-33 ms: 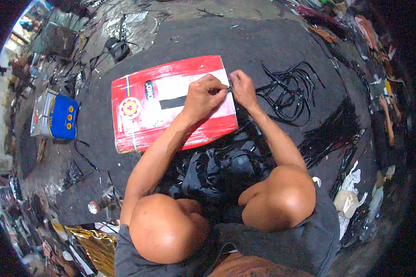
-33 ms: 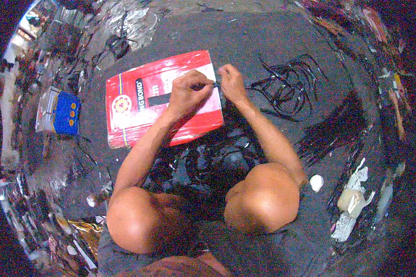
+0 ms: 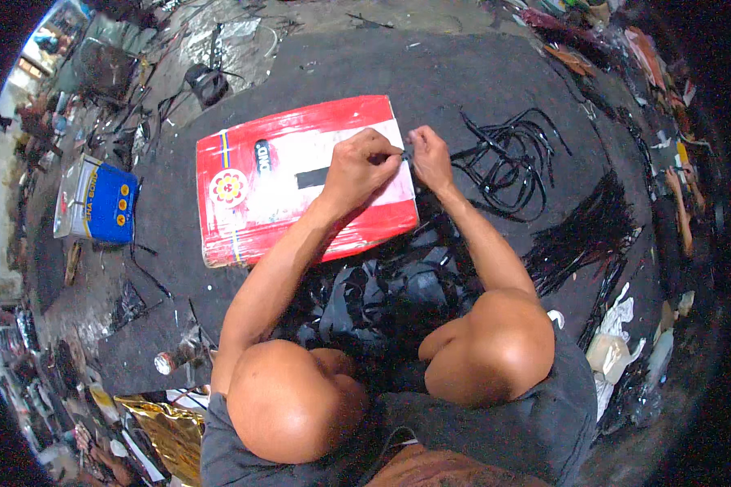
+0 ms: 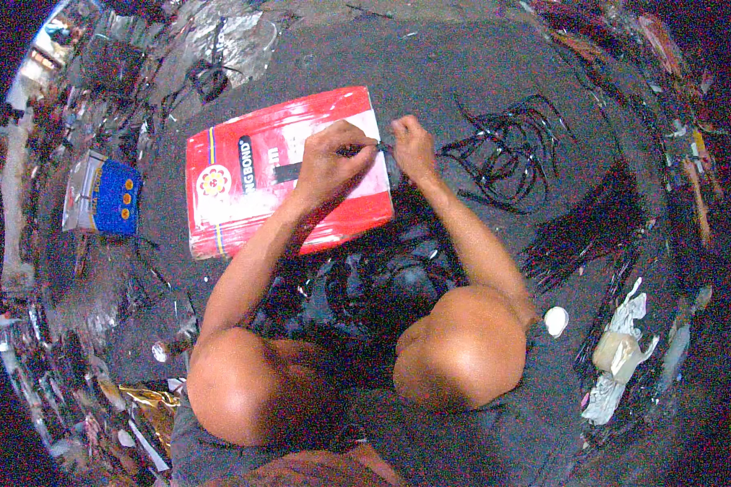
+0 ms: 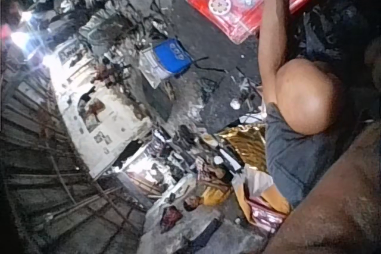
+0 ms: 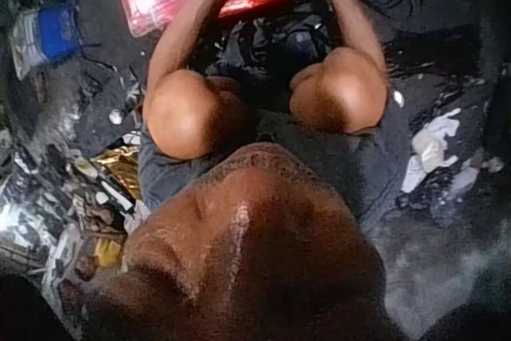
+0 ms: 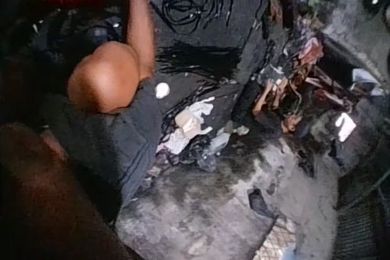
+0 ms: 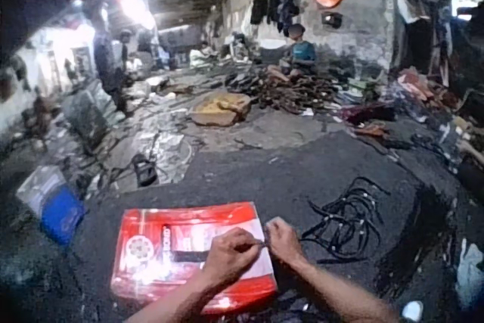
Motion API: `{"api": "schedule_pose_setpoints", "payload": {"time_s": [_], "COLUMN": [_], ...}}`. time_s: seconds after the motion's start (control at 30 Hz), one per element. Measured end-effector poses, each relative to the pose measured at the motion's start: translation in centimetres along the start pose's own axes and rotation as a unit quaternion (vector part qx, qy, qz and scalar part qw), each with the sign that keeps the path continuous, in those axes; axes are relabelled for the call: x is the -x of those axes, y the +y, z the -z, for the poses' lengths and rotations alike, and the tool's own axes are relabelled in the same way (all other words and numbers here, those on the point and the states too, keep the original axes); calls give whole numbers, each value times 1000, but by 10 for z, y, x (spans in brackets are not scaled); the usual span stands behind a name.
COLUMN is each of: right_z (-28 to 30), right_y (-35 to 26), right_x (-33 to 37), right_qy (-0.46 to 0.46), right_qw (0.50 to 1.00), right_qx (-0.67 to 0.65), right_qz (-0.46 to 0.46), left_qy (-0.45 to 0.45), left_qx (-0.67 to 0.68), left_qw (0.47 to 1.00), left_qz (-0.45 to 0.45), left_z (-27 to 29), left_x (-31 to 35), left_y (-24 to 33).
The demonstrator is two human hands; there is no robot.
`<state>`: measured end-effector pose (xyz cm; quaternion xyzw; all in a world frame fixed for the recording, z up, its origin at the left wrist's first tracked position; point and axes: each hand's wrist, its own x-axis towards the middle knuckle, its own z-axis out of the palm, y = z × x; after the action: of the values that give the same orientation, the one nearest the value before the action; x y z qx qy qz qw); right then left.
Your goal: The person sits on the floor and repeatedly ties black cords around a red rectangular box. They pick up a cord, wrap it around the box, and secure it with a knot, repeating this process multiple times.
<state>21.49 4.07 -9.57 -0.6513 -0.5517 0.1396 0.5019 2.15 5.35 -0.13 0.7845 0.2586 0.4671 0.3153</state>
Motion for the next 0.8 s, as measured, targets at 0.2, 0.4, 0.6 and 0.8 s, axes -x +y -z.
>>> {"api": "schedule_pose_setpoints", "payload": {"time_s": [0.2,0.4,0.6,0.8], "right_z": [-12,0,-2,1], "right_y": [88,122,113,95], "right_x": [19,36,39,44], "right_qy": [-29,-87,-106,-106], "right_qw": [994,972,951,927], "right_qx": [70,198,260,322], "right_qz": [-84,-91,-129,-158], "left_qy": [-11,-3,-63,-117], "left_qx": [4,-11,-53,-137], "left_qw": [1000,1000,994,968], "left_qz": [15,-12,-76,-175], "left_z": [3,4,12,24], "left_x": [-3,-6,2,8], "left_y": [-5,-8,1,5]}}
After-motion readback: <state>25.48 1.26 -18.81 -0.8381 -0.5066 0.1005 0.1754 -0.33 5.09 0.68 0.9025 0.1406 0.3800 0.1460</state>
